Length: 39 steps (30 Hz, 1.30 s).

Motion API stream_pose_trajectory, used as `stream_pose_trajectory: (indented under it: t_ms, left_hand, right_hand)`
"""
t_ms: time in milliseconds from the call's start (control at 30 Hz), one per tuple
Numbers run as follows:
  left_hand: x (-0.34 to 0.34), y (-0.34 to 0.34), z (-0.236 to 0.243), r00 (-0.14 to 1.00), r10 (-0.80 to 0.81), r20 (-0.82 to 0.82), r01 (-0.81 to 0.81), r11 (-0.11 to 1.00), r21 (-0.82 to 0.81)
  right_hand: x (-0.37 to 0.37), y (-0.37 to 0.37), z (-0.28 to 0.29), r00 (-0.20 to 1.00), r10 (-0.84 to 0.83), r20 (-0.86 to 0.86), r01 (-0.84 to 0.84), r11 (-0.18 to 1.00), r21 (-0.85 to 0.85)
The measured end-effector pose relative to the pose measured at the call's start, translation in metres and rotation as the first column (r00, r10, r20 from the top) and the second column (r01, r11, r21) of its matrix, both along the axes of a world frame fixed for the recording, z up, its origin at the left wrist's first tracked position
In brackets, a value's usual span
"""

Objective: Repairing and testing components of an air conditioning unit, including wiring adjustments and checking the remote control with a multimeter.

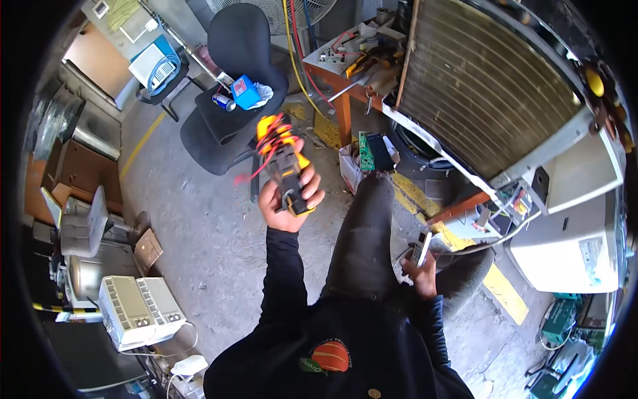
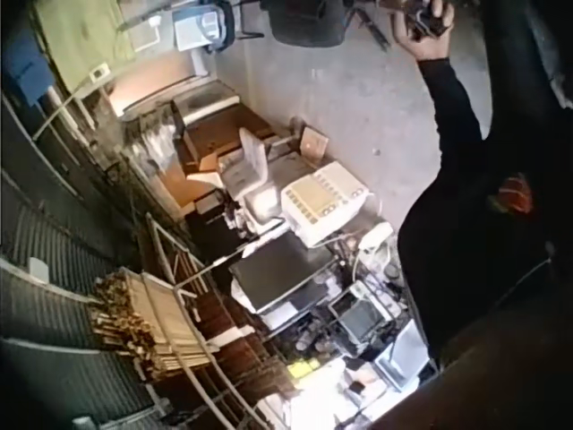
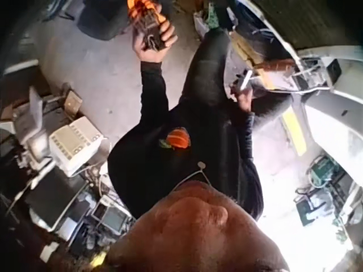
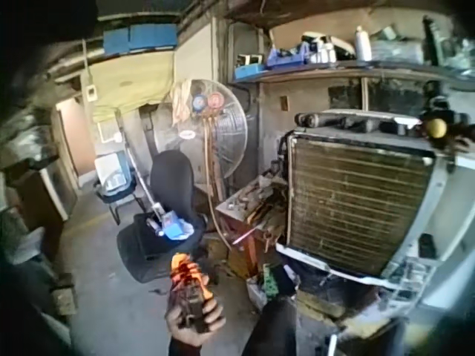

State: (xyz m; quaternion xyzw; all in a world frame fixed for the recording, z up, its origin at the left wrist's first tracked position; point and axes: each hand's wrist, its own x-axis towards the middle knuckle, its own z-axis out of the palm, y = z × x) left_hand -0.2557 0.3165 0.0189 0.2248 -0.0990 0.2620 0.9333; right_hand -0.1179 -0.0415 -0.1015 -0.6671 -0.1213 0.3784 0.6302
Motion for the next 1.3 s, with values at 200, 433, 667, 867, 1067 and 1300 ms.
stream_pose_trajectory:
  t_ms: [200,433,667,867,1067,1300]
  left_hand:
    - [-0.012,-0.035,-0.003,0.719,0.352,-0.6,-0.01,0.868,0.497]
    - [-0.015,-0.042,-0.006,0.795,0.094,-0.599,0.044,0.976,0.211]
    - [0.025,-0.099,-0.025,0.787,-0.461,0.411,0.614,0.652,-0.445]
    - [0.048,-0.128,-0.031,0.853,-0.515,0.088,0.486,0.72,-0.496]
    - [0.04,-0.112,-0.066,0.861,-0.418,-0.29,0.417,0.906,-0.069]
    - [0.03,-0.1,-0.064,0.817,0.328,-0.473,0.16,0.66,0.734]
  right_hand:
    - [0.0,-0.011,0.008,0.999,-0.002,0.034,0.0,0.999,0.032]
    - [-0.006,-0.004,0.013,0.991,-0.054,-0.119,0.076,0.979,0.19]
    - [-0.005,0.007,0.019,0.99,-0.056,-0.131,0.08,0.98,0.183]
    - [0.006,-0.001,0.01,0.99,-0.101,-0.102,0.116,0.982,0.15]
    - [0.007,-0.009,0.0,0.979,-0.142,-0.144,0.162,0.977,0.139]
    - [0.011,-0.002,0.008,0.981,-0.14,-0.136,0.156,0.981,0.114]
